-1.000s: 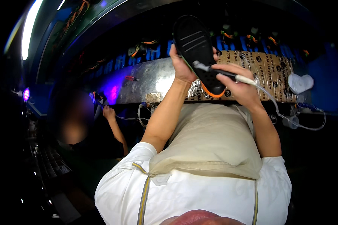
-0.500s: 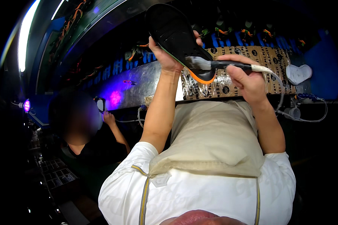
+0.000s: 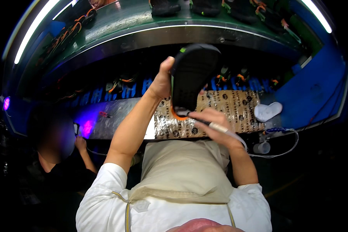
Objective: The person applies glue to the edges of shoe soles using a handheld dispensing tool and places them onto a conveyor belt.
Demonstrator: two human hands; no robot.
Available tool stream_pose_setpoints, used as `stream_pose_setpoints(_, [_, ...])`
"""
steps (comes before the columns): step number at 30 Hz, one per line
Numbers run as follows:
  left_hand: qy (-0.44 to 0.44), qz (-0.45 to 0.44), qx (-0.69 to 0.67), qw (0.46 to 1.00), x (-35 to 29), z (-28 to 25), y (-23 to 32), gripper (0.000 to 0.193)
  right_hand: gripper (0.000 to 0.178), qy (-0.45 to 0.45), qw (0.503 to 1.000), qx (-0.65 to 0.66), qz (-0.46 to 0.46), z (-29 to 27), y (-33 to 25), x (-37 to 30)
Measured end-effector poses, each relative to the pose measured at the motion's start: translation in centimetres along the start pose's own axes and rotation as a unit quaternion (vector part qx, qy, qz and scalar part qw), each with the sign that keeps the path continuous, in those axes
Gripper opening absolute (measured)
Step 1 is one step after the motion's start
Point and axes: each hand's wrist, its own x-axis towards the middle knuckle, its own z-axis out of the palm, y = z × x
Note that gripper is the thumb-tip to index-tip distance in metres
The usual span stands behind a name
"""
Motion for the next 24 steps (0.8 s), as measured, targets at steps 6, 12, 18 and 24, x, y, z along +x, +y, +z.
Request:
stream_pose_setpoints(6, [0.024, -0.179, 0.117, 0.977, 3.5, 3.8, -1.1, 0.064, 0.032, -0.031, 0.998, 0.020, -0.042, -3.4, 0.9, -1.6])
stream_pose_setpoints(12, [-0.005, -0.285, 0.419, 0.862, 9.4, 8.2, -3.4, 0.082, 0.031, -0.069, 0.996, 0.009, -0.063, -6.8, 2.9, -4.3])
stream_pose_setpoints(18, [0.014, -0.383, 0.401, 0.832, 12.6, 11.1, -6.0, 0.078, 0.030, -0.056, 0.994, -0.034, -0.083, -9.9, 4.6, -6.6])
stream_pose_setpoints(24, [0.010, -0.393, 0.364, 0.844, 12.8, 12.2, -7.0, 0.074, 0.032, -0.008, 0.998, -0.040, -0.050, -12.3, 4.9, -7.5])
